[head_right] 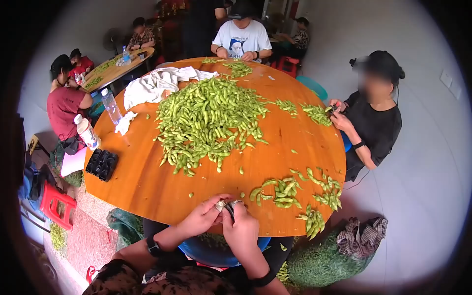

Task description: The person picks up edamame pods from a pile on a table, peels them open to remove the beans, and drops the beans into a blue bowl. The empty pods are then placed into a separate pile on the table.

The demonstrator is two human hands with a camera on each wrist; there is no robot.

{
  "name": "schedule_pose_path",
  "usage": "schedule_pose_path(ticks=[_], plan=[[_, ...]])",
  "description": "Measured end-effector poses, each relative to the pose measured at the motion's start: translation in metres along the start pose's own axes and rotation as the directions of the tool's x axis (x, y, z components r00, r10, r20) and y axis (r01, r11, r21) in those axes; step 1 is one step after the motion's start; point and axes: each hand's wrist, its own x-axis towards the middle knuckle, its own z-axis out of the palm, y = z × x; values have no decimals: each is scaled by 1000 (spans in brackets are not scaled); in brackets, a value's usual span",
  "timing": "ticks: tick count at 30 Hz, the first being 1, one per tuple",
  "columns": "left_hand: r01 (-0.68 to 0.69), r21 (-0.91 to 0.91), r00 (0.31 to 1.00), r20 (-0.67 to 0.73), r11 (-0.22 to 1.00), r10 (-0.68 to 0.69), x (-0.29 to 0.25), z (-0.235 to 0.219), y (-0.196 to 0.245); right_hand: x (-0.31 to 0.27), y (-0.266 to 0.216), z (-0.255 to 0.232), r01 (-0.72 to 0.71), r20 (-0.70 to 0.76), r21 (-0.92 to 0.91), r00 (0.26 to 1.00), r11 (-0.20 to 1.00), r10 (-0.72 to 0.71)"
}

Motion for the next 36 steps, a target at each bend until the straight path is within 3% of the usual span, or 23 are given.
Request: schedule_pose_path(ticks=[1, 3, 5, 12, 14, 16, 18, 20, 21, 23, 25, 27, 29, 31, 33, 35, 36], plan=[[-55, 64, 998, -24, 996, 57, 1, -1, -5, 0, -2, 0, 1, 2, 2, 1000, 1000, -1], [-40, 147, 998, -40, 988, 47, -1, -6, -9, 0, -5, 0, 23, -16, -119, 1000, 993, -25], [-2, 400, 998, -64, 916, 30, -1, -9, -14, -3, 1, 4, 38, -15, -148, 999, 988, -40], [120, 445, 983, -179, 888, -43, -2, 13, 13, -1, 5, 6, -2, 7, -298, 1000, 955, 4], [17, 680, 978, -163, 733, 128, 2, 12, 15, 0, 9, 3, 14, -29, -310, 999, 951, -25], [37, 706, 986, -140, 707, 88, 2, 9, 19, 4, 22, -8, 52, -42, -345, 997, 937, -71], [53, 733, 993, -113, 678, 45, 0, 5, 26, 7, 42, -24, -22, -10, -418, 1000, 908, 20], [-176, 919, 951, 66, 353, 304, -5, -1, 39, 12, 53, -41, -95, -33, -441, 995, 892, 90], [-177, 920, 950, 67, 350, 304, -4, -11, 42, 13, 55, -48, -129, -53, -448, 992, 885, 118], [-82, 989, 913, 25, 124, 407, 1, -39, 47, 14, 53, -60, -144, -56, -421, 990, 896, 133], [44, 988, 914, 22, -151, 406, 6, -72, 60, 13, 51, -66, -121, -11, -307, 992, 944, 124], [110, 981, 905, -33, -159, 424, 12, -101, 59, 12, 51, -66, -112, 12, -245, 993, 963, 119], [84, 984, 885, -1, -157, 466, 14, -109, 55, 10, 50, -60, 66, 41, -93, 997, 993, -63], [59, 993, 920, -13, -104, 391, 18, -119, 61, 10, 41, -55, -9, 104, -80, 994, 997, 17], [21, 991, 906, 36, -131, 421, 20, -118, 62, 9, 36, -49, -159, 233, 19, 961, 987, 151], [-23, 987, 887, 93, -159, 453, 22, -113, 62, 10, 33, -42, -159, 221, 63, 965, 985, 142], [2, 1000, 893, 3, -12, 451, 21, -108, 58, 13, 28, -40, -202, 245, 190, 957, 961, 153]])
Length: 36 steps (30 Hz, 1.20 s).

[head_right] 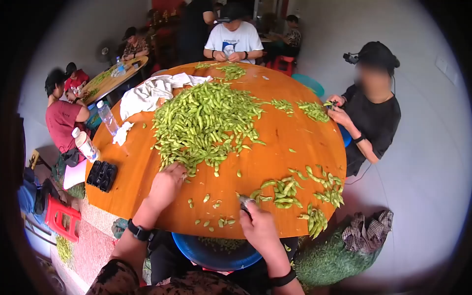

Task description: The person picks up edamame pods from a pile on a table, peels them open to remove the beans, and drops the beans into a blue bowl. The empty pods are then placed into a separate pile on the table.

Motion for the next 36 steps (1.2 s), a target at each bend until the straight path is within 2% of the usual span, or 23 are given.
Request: schedule_pose_path(ticks=[1, 2, 3, 4, 5, 6, 7, 9, 10, 11, 13, 14, 16, 17, 19, 28, 31, 33, 34, 35, 36], plan=[[91, -120, 996, 23, 989, -89, -3, 2, 7, 2, -5, 3, -19, 23, 136, 1000, 990, 16], [95, -325, 995, 66, 941, -77, -4, 1, 19, 4, -17, 3, -157, 117, 295, 985, 942, 127], [84, -330, 995, 73, 940, -63, -5, 5, 30, 8, -19, 7, -162, 104, 297, 985, 941, 137], [266, -638, 962, 228, 723, -153, -6, 10, 41, 12, -19, 11, -209, 178, 361, 972, 909, 154], [439, -812, 898, 404, 385, -172, -7, 13, 51, 16, -18, 15, -259, 251, 418, 954, 871, 163], [480, -841, 877, 459, 250, -141, -6, 13, 57, 19, -17, 18, -271, 293, 450, 945, 851, 146], [480, -841, 877, 462, 250, -130, -6, 16, 62, 20, -19, 19, -271, 284, 451, 947, 850, 152], [508, -850, 861, 494, 140, -124, -6, 20, 69, 22, -25, 20, -338, 312, 488, 928, 804, 201], [500, -857, 865, 488, 125, -114, -8, 25, 67, 22, -23, 20, -339, 311, 488, 929, 804, 203], [500, -857, 865, 489, 124, -113, -9, 27, 68, 21, -20, 21, -352, 310, 505, 926, 788, 215], [446, -825, 894, 426, 347, -137, -10, 30, 73, 20, -14, 23, -367, 308, 519, 923, 772, 232], [448, -825, 894, 428, 344, -135, -10, 28, 76, 18, -10, 25, -364, 279, 512, 927, 778, 250], [211, -666, 954, 299, 716, -3, -9, 21, 84, 17, -4, 27, -363, 251, 502, 930, 785, 269], [213, -666, 954, 301, 715, -4, -9, 22, 85, 16, -2, 27, -347, 233, 492, 936, 799, 264], [-56, -539, 990, 76, 841, 115, -10, 25, 86, 14, 0, 28, -336, 216, 481, 941, 810, 261], [14, -480, 986, 151, 877, 67, -9, 26, 93, 11, -5, 27, -370, 204, 507, 929, 779, 309], [-10, -502, 992, 105, 865, 73, -10, 29, 94, 11, -2, 33, -319, 142, 541, 947, 778, 290], [19, -548, 992, 112, 836, 50, -11, 33, 93, 10, 5, 38, -192, 35, 520, 978, 832, 204], [46, -592, 993, 113, 804, 27, -11, 36, 93, 10, 4, 38, -197, 36, 519, 977, 831, 209], [48, -594, 993, 118, 803, 28, -12, 38, 92, 11, 2, 37, -261, 72, 559, 961, 787, 267], [75, -661, 992, 129, 747, 14, -12, 40, 91, 12, 1, 36, -322, 109, 594, 940, 737, 322]])
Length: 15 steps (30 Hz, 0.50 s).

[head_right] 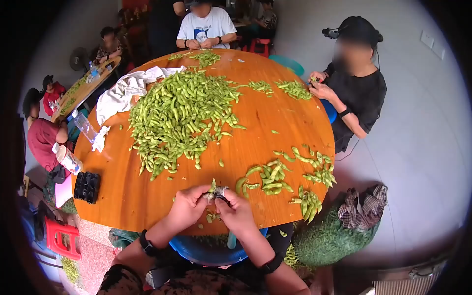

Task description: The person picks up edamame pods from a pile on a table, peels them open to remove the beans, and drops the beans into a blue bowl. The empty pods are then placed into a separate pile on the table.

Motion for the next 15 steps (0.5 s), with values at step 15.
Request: schedule_pose_path(ticks=[15], plan=[[-73, 16, 993, 89, 997, 72, -3, 4, -9, -4, -7, -10, 36, 33, -123, 999, 992, -32]])
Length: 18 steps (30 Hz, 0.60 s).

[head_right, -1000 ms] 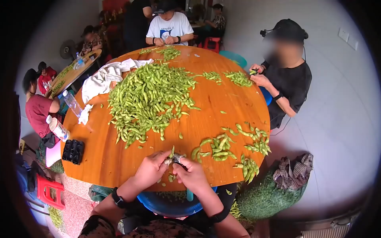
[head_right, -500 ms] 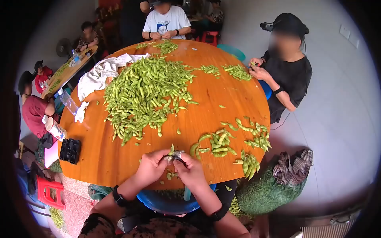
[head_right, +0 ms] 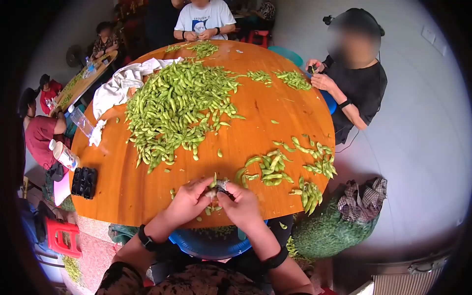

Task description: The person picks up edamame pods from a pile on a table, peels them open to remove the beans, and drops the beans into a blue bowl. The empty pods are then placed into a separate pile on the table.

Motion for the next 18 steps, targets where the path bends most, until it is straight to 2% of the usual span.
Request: schedule_pose_path(ticks=[1, 2, 3, 5, 6, 7, 8, 9, 10, 11, 12, 14, 15, 17, 18], plan=[[-41, 66, 999, -23, 997, 43, 2, -1, 4, -2, 1, 2, 110, -33, -176, 992, 978, -118], [-80, 134, 995, -43, 988, 87, 3, -2, 6, -4, 3, 3, 108, -33, -177, 993, 978, -116], [-79, 133, 995, -44, 988, 86, 2, -2, 4, -5, 4, 5, 127, -33, -199, 990, 972, -136], [14, 4, 1000, 4, 1000, -14, 2, -5, -2, -4, 3, 6, 150, -33, -222, 986, 964, -161], [13, 3, 1000, 2, 1000, -13, 2, -6, -3, -4, 2, 5, 40, -5, -47, 999, 998, -40], [68, -69, 997, 40, 995, -65, 2, -7, -3, -3, 2, 4, -82, 44, 125, 996, 989, 77], [126, -140, 990, 82, 982, -115, 1, -8, -3, -2, 3, 3, -83, 44, 125, 996, 989, 78], [129, -141, 989, 83, 982, -118, 1, -9, -3, -1, 6, 1, -127, 65, 213, 991, 969, 116], [223, -271, 972, 132, 937, -193, 2, -11, -3, 0, 8, 0, -170, 88, 299, 985, 939, 151], [314, -391, 948, 189, 865, -258, 2, -11, -3, 0, 7, 0, -172, 88, 298, 984, 939, 153], [314, -392, 948, 188, 865, -258, 2, -10, -6, 0, 6, -1, -196, 94, 307, 980, 931, 176], [349, -605, 936, 256, 715, -241, 1, -7, -14, 1, 5, -2, -222, 99, 315, 975, 923, 200], [350, -607, 936, 255, 714, -242, 2, -8, -14, 2, 6, -2, -217, 99, 310, 976, 926, 195], [404, -736, 914, 299, 544, -274, 4, -12, -11, 3, 5, -2, -214, 99, 306, 976, 927, 193], [405, -736, 913, 299, 543, -276, 5, -15, -8, 4, 3, -2, -214, 107, 298, 976, 930, 191]])
